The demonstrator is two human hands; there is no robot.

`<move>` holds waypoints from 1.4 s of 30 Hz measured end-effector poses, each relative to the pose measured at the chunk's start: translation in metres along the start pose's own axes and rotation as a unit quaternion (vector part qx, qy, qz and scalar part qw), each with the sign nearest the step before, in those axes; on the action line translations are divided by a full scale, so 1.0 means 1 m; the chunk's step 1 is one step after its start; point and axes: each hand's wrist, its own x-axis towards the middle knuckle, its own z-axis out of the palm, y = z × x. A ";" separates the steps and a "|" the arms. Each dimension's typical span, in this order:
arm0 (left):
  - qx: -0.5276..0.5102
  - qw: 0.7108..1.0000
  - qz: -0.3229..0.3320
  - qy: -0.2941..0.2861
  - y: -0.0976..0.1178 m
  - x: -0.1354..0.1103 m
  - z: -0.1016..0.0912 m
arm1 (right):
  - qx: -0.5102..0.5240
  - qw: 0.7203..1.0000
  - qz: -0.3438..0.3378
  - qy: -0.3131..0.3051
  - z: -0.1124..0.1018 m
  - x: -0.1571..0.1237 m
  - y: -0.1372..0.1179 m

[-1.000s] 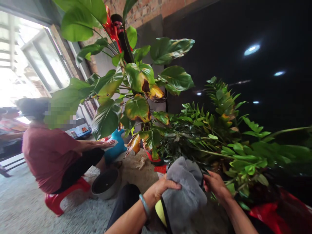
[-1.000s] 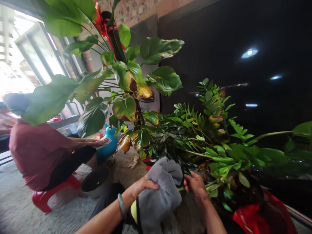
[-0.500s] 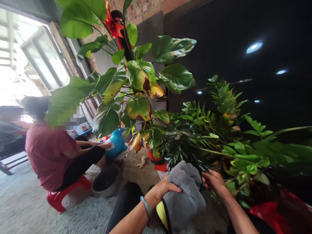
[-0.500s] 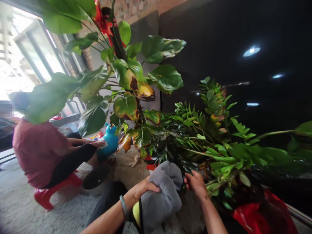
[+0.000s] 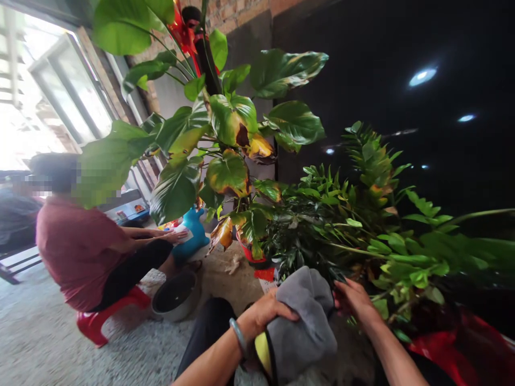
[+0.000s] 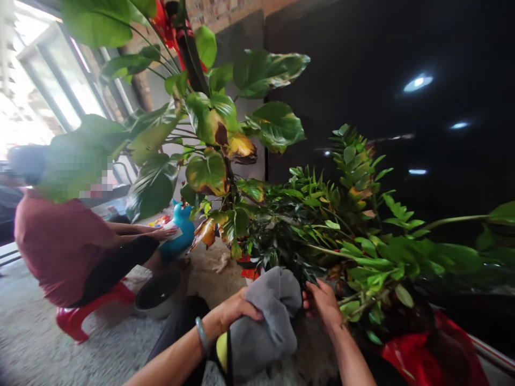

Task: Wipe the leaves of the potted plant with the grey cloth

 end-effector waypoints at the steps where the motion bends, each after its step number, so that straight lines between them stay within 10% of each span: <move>1: 0.004 1.000 0.009 -0.001 0.003 -0.005 -0.002 | -0.006 1.000 0.006 0.002 0.000 -0.001 0.000; 8: -0.142 0.984 0.092 0.055 0.079 -0.008 -0.018 | -0.014 1.000 0.018 0.011 0.002 -0.005 0.000; 14: -0.169 0.982 -0.064 0.060 0.020 -0.004 -0.031 | 0.007 1.000 0.009 0.007 0.001 -0.002 0.000; 17: -0.153 0.988 -0.028 0.010 -0.007 -0.017 -0.043 | 0.009 1.000 0.019 -0.001 0.000 -0.004 -0.003; 26: -0.307 0.941 0.076 0.123 0.073 0.002 -0.045 | 0.025 0.999 0.024 0.011 0.005 -0.012 -0.012; 31: -0.272 0.935 -0.134 0.182 0.012 0.017 -0.044 | 0.017 1.000 0.014 0.020 0.004 -0.015 -0.011; 35: -0.317 0.928 -0.158 0.115 -0.022 -0.014 -0.061 | 0.007 1.000 0.019 0.018 0.002 -0.018 -0.013; 42: -0.316 0.945 0.032 0.079 0.058 -0.003 -0.070 | 0.017 0.999 0.026 0.014 0.004 -0.010 -0.009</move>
